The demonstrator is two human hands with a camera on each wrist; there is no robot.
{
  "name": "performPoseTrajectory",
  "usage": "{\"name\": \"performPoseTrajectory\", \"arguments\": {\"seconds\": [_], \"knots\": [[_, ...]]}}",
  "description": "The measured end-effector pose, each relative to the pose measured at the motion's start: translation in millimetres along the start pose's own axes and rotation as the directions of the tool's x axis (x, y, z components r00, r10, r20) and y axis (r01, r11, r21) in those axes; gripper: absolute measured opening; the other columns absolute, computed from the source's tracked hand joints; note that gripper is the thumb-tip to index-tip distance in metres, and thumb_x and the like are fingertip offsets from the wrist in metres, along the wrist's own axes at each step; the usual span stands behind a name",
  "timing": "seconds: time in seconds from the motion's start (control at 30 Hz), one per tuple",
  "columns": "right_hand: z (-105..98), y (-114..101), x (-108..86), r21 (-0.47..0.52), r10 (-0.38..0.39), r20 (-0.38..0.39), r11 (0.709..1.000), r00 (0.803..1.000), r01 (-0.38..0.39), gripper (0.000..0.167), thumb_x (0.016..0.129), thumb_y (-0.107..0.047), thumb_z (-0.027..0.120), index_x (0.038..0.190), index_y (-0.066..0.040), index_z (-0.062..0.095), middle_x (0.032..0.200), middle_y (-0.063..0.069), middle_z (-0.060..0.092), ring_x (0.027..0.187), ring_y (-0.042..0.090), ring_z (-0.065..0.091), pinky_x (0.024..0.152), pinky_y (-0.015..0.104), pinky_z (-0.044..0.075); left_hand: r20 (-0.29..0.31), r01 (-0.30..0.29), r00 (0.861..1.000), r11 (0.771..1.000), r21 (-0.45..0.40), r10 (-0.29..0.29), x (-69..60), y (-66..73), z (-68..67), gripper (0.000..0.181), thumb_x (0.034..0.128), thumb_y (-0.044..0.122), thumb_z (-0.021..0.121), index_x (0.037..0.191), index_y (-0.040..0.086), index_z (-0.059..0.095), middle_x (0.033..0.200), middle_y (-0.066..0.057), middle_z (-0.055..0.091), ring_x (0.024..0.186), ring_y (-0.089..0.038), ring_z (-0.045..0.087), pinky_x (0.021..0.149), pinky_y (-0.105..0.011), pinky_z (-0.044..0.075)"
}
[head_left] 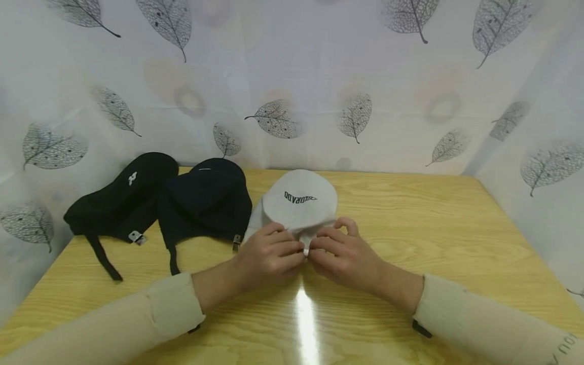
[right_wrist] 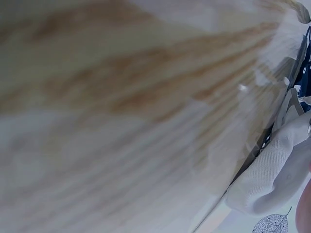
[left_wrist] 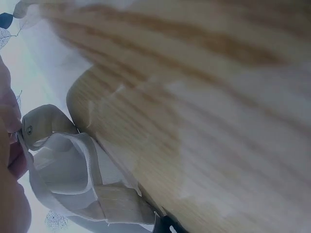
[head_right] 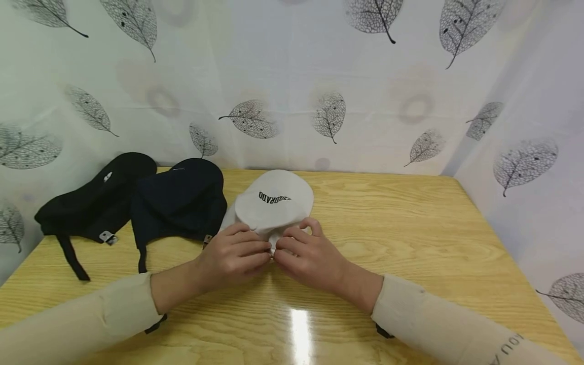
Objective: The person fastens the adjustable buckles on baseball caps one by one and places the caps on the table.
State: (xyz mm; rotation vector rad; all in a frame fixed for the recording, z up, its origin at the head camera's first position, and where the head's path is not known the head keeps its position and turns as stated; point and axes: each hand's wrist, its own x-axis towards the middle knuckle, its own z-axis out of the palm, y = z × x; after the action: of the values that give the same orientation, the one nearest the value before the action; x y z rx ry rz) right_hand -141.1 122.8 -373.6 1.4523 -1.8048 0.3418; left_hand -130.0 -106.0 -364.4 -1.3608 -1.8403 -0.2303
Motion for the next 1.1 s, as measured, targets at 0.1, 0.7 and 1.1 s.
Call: {"name": "performPoseTrajectory", "arguments": {"seconds": [0.1, 0.7, 1.1], "knots": [[-0.4, 0.0, 0.0, -0.002, -0.003, 0.005, 1.0, 1.0, 0.003, 0.018, 0.096, -0.016, 0.056, 0.085, -0.011, 0.07, 0.089, -0.001, 0.072, 0.086, 0.019, 0.064, 0.084, 0.047, 0.04, 0.005, -0.008, 1.0, 1.0, 0.007, 0.008, -0.1, 0.4, -0.5, 0.006, 0.0788, 0.019, 0.08, 0.083, 0.015, 0.078, 0.088, 0.003, 0.076, 0.078, -0.011, 0.068, 0.076, -0.031, 0.053], [-10.7, 6.9, -1.1, 0.059, 0.052, -0.026, 0.997, 0.998, -0.051, 0.016, 0.091, -0.014, 0.054, 0.086, -0.007, 0.067, 0.091, 0.006, 0.07, 0.089, 0.025, 0.066, 0.079, 0.038, 0.052, -0.02, 0.304, 0.946, 0.906, -0.294, -0.324, 5.3, 9.8, 4.2, 0.007, 0.0772, 0.01, 0.075, 0.082, 0.014, 0.077, 0.082, 0.006, 0.075, 0.075, -0.009, 0.067, 0.073, -0.027, 0.051], [-3.9, 1.4, 5.7, 0.093, 0.06, -0.068, 0.994, 0.996, -0.054, 0.019, 0.098, -0.019, 0.056, 0.095, -0.002, 0.064, 0.096, 0.009, 0.068, 0.09, 0.025, 0.066, 0.081, 0.036, 0.054, 0.001, 0.484, 0.84, 0.749, -0.452, -0.542, 11.7, 16.0, -2.3, 0.015, 0.0682, 0.003, 0.083, 0.079, 0.012, 0.077, 0.078, 0.005, 0.075, 0.073, -0.007, 0.069, 0.071, -0.025, 0.051]]}}
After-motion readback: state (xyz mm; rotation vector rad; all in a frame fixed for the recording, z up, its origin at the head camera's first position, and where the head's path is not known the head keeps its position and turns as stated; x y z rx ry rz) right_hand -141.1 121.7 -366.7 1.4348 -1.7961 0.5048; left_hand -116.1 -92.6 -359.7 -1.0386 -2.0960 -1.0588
